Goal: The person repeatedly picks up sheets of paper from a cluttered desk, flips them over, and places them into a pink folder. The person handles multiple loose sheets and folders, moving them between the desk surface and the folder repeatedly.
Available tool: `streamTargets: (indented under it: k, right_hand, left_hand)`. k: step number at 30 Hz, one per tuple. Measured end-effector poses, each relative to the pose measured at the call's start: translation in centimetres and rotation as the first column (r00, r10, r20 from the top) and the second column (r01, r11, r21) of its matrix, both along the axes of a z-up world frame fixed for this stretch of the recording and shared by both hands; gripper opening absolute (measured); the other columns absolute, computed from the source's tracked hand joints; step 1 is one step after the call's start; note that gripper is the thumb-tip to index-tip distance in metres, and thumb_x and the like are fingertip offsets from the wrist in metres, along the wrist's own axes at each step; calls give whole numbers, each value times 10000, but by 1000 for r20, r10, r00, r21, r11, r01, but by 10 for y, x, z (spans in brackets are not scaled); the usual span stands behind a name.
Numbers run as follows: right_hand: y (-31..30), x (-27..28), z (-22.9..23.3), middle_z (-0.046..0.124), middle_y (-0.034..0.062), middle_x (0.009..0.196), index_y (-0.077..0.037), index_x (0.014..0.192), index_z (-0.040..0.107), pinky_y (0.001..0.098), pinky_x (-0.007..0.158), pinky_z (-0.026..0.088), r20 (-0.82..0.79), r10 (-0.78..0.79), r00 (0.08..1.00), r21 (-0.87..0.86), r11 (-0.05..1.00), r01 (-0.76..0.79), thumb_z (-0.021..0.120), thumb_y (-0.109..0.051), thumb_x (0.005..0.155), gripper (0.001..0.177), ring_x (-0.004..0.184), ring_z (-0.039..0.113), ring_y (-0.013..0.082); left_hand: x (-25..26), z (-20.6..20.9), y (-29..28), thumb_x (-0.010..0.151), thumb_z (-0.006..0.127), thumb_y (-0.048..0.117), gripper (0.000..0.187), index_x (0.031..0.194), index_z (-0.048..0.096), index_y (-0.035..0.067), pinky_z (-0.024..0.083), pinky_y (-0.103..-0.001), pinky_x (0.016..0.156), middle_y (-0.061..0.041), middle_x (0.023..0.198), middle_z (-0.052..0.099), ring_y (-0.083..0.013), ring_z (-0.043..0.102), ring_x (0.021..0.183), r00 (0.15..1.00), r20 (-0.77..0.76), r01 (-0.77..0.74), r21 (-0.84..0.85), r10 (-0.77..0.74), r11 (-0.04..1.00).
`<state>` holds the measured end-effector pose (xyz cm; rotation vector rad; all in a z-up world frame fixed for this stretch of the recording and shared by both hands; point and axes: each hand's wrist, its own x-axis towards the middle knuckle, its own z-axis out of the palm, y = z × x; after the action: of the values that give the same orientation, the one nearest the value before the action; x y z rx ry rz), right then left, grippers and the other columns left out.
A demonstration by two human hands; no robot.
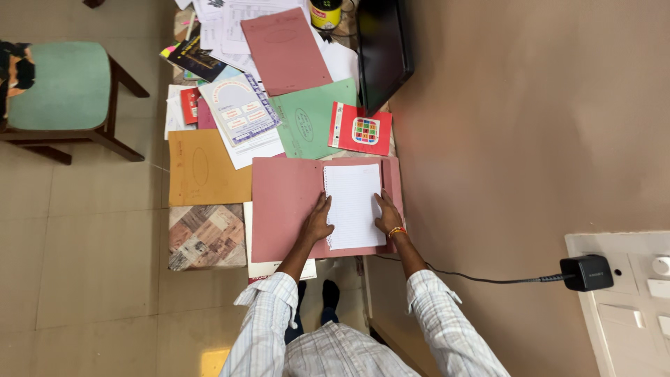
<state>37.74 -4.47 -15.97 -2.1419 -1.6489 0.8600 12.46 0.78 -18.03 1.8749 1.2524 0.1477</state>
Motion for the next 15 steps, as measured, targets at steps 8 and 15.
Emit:
streamTargets:
  k: [8,15]
  right_hand:
    - [-13,-25,30,584,148,1461,-103,1264,701,395,1003,562,-135,-166,977,122,976,183,747,-70,794,473,1254,635,306]
    - [-22,-83,101,635,238,1387,55,1375,549,468,998,583,-969,-32,245,51,944,327,576,-181,995,448,1227,663,376]
  left_hand:
    - [-24,19,-20,856,720,118,944,1653,214,100,615,-347,825,-307,1537,459,-282,745,1044,764,435,-301,-412,476,860]
    - [-71,85,-47,991,572,200,744,1620,206,47,643,-358,877,-170,1653,330,-305,743,1075,213,721,-217,-623,660,751]
